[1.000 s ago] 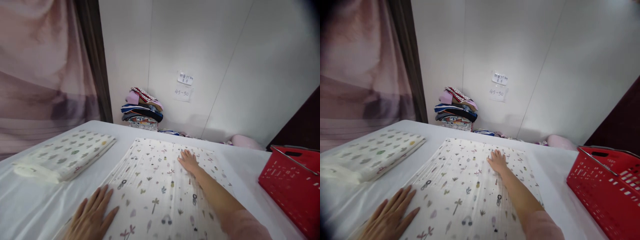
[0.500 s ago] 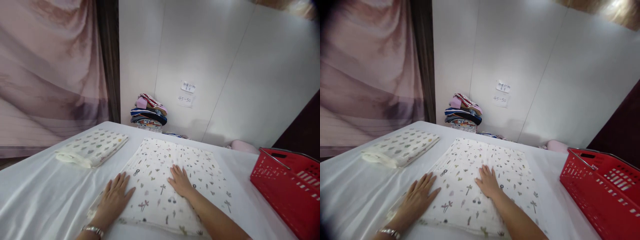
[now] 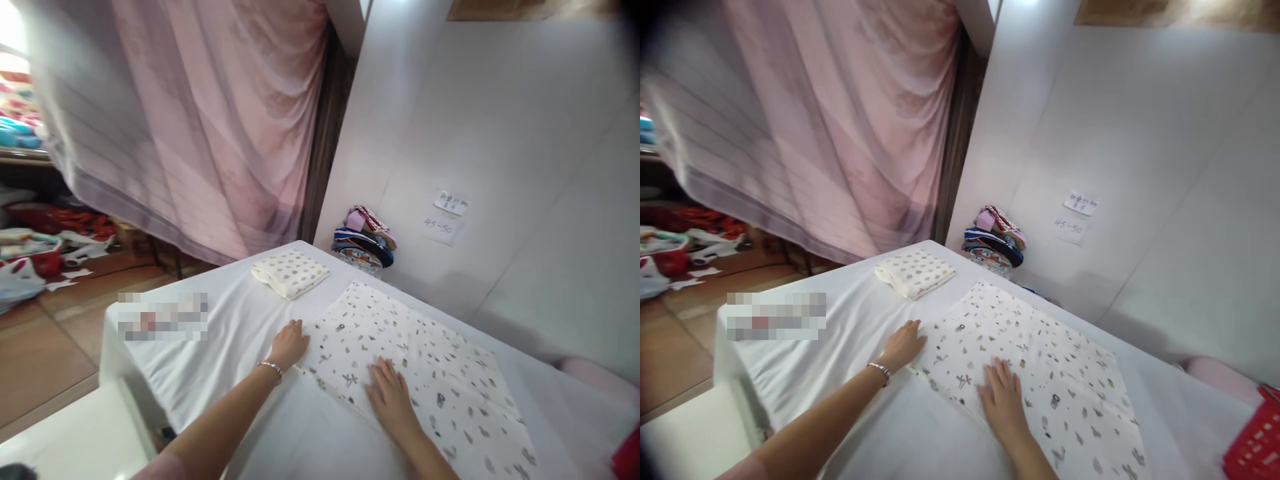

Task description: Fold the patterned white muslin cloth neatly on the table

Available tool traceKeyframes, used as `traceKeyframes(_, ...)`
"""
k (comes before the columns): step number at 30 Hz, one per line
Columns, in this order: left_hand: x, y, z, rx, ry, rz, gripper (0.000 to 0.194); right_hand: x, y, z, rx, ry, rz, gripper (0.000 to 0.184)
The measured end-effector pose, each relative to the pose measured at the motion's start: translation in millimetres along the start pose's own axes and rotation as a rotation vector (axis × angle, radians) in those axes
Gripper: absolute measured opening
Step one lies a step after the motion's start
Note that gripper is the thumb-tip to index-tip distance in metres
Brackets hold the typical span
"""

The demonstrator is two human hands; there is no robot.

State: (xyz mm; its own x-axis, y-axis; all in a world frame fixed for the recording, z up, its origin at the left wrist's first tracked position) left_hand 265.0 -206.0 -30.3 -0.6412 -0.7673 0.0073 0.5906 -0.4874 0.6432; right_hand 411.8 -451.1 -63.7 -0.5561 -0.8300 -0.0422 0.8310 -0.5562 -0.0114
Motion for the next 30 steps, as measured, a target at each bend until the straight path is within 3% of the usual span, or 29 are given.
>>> traceKeyframes(6,-2,-13,8.2,0.149,-0.088,0.133,0.027,1,-82,2,-0.173,0.212,0.297,0.046)
traceKeyframes(9,-5,-11,11.7,0.224,-0.101,0.151,0.023,-10,-114,10,-0.211,0.257,0.301,0.052)
traceKeyframes(15,1,0,12.7,0.469,-0.133,0.210,0.023,-39,-159,32,-0.226,0.229,0.210,0.057)
traceKeyframes(19,3,5,10.3,0.628,-0.143,0.247,0.023,-57,-170,37,-0.271,0.237,0.080,0.051)
traceKeyframes(25,-3,7,6.6,0.785,-0.212,0.225,0.016,-76,-158,26,-0.381,0.224,-0.010,0.038)
traceKeyframes(30,-12,9,0.4,0.832,-0.333,0.264,0.033,-79,-143,26,-0.596,0.232,-0.061,0.021)
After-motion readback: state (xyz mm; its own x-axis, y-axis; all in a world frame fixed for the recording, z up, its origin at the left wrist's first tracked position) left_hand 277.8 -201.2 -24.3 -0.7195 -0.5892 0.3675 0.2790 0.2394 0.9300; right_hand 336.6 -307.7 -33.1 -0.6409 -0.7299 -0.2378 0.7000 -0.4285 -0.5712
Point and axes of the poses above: each hand's wrist, its own x-axis away from the middle knuckle, its own z-axis out of the back of the hand, y = z × x, the point moved 4 cm from there along -x, towards the middle knuckle, and after that the axes turned 15 degrees about x, right-handed, at the moved point
